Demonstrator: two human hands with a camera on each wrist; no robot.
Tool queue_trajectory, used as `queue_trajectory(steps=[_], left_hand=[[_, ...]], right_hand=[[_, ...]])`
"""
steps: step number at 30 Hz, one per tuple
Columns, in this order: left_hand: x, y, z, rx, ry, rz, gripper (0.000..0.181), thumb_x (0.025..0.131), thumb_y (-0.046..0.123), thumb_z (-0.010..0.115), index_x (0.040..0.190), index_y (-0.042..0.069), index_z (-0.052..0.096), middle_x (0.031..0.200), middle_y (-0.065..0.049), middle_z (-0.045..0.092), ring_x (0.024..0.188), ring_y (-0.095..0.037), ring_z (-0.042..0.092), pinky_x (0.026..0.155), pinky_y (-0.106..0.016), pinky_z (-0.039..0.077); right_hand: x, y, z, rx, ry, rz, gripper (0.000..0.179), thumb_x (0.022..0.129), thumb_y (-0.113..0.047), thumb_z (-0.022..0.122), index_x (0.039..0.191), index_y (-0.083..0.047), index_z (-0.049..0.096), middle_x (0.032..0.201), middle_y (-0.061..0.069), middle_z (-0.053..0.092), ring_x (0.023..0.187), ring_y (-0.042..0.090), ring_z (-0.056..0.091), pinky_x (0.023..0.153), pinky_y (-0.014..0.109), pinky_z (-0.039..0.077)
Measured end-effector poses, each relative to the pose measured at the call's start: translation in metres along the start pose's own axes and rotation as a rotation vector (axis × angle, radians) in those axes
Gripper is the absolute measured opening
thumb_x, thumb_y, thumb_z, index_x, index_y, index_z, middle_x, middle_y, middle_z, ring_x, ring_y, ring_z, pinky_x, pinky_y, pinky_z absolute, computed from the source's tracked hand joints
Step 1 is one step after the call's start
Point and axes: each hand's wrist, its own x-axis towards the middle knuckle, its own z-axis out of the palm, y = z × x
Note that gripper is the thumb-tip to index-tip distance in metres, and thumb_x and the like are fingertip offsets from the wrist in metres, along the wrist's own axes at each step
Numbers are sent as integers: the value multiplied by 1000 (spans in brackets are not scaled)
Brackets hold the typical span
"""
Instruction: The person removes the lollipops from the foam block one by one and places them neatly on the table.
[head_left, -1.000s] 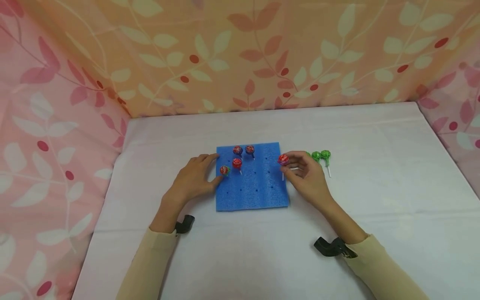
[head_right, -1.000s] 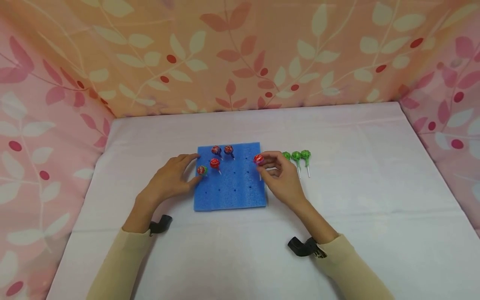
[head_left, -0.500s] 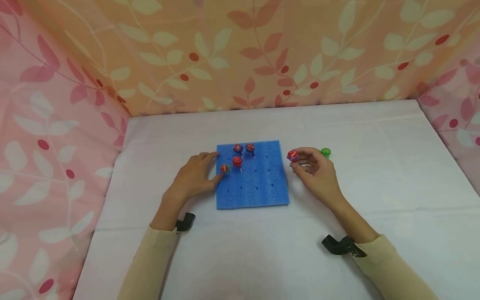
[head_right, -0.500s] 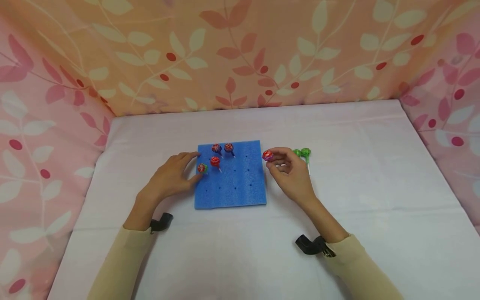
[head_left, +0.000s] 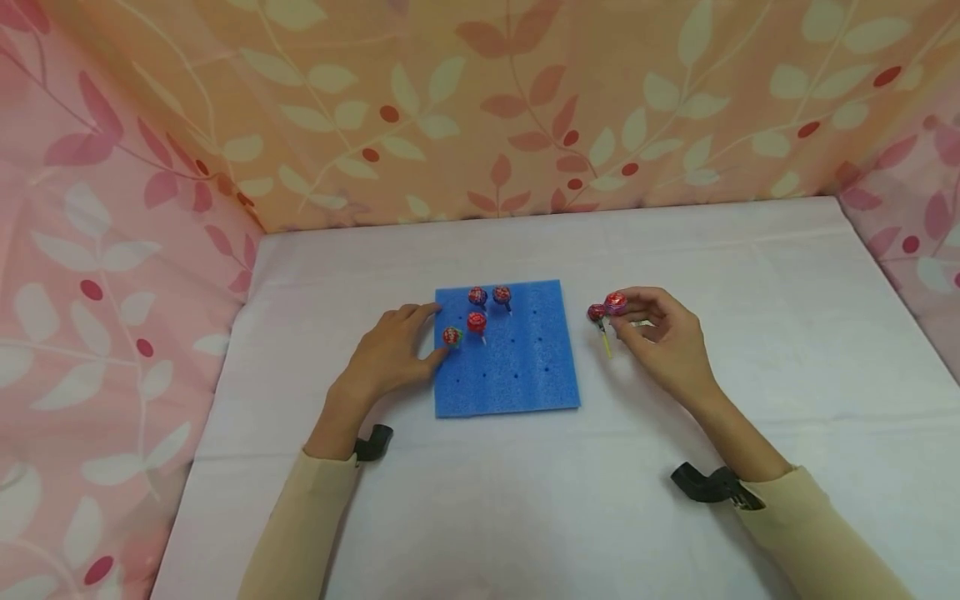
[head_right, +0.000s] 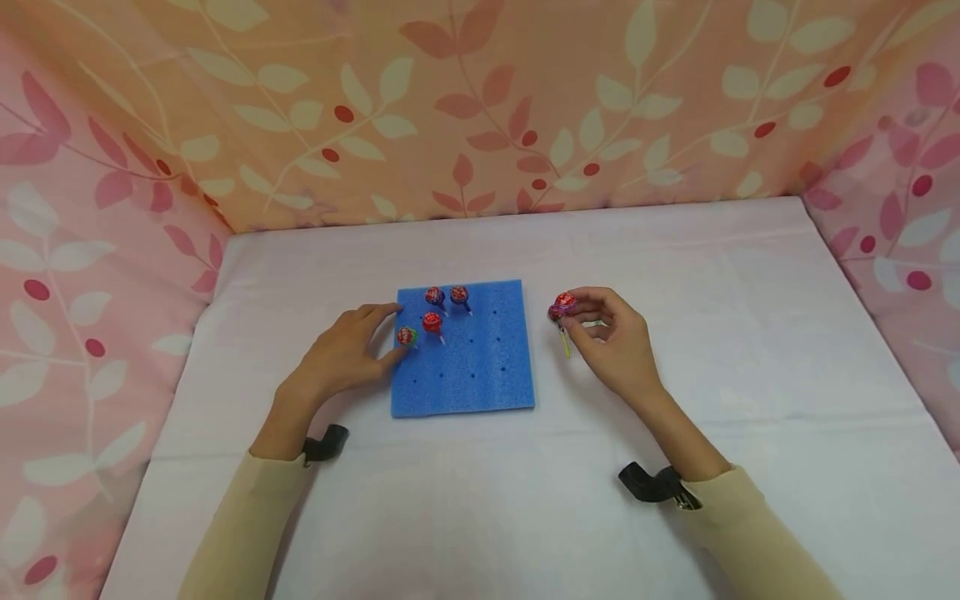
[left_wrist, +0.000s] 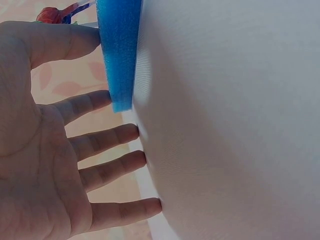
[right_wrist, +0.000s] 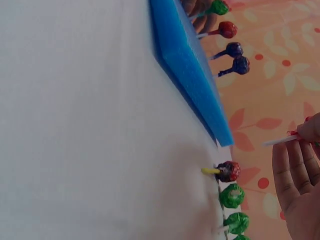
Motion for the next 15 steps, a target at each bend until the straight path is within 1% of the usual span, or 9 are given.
queue_trajectory(steps=[5,8,15], left_hand=[[1,-1,-1,-3,6,1,73,96,48,66,160,20,46,163,-14,49,149,-41,47,114,-66,48],[1,-1,0,-4,1,-1,73,96,48,66,160,20,46,163,-14,49,149,-41,47,114,-66,48],[1,-2,1,-4,-2,1,72,96,48,66,160,21,45,163,-13,49,149,-41,47,114,-66,48]], right_hand=[[2,1,-9,-40,17,-3,38,92,8,72,129,1,66,112,-16,71,95,1,70,74,12,60],[2,3,-14,-69,25,9,38,93,6,74,130,0,66,111,-18,71,94,-1,70,74,11,58],[1,9,-25,-55,36,23,39,92,8,74,130,3,65,109,-19,72,91,-1,71,73,10,58]])
